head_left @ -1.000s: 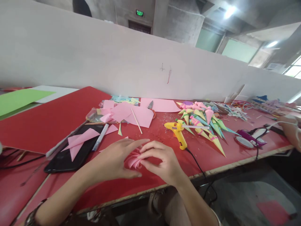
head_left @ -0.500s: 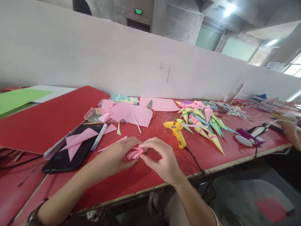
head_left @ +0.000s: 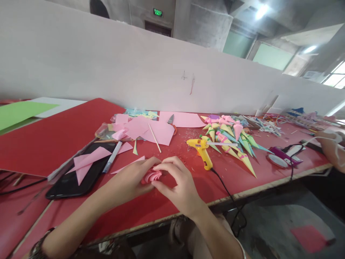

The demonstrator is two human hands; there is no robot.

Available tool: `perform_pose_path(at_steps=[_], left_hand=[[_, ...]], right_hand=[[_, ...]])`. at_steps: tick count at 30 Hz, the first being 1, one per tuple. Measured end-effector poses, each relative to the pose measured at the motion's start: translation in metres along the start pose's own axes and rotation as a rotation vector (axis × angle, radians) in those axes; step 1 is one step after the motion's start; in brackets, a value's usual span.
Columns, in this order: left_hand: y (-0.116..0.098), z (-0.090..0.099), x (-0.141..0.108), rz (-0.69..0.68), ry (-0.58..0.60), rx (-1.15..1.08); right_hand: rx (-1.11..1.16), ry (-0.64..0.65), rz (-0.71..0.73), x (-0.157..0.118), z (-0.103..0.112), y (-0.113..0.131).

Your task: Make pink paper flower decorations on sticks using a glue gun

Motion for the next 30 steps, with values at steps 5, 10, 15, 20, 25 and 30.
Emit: perform_pose_path(at_steps=[5, 10, 15, 20, 25, 30], left_hand=[[-0.003, 0.001, 0.001, -0.006, 0.008, 0.004], [-0.005, 0.002, 0.003, -0.014, -0.005, 0.008], [-0.010, 0.004, 0.005, -0.012, -0.024, 0.017], [-0.014, 0.008, 0.002, -0.041, 0.022, -0.159], [-0.012, 0.009, -0.003, -0.060, 0.075, -0.379], [-0.015, 0.013, -0.004, -0.053, 0.016, -0.477]], right_hand=[[-0.007, -0.065, -0.018, 0.001, 0.002, 0.000], [0.016, -0.111, -0.057, 0.002, 0.003, 0.000], [0.090, -0.127, -0.077, 0.002, 0.004, 0.000], [0.192, -0.183, -0.132, 0.000, 0.009, -0.006], [0.219, -0.123, -0.015, -0.001, 0.008, 0.002], [0.120, -0.050, 0.080, -0.002, 0.005, 0.010]])
Point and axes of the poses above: each hand's wrist, its own x-axis towards the middle knuckle, its own z-axis out of the back of the hand, y = z × x, the point moved 4 cm from there along x, towards the middle knuckle, and after that the axes turned 2 degrees about -z, right-handed, at the moved point
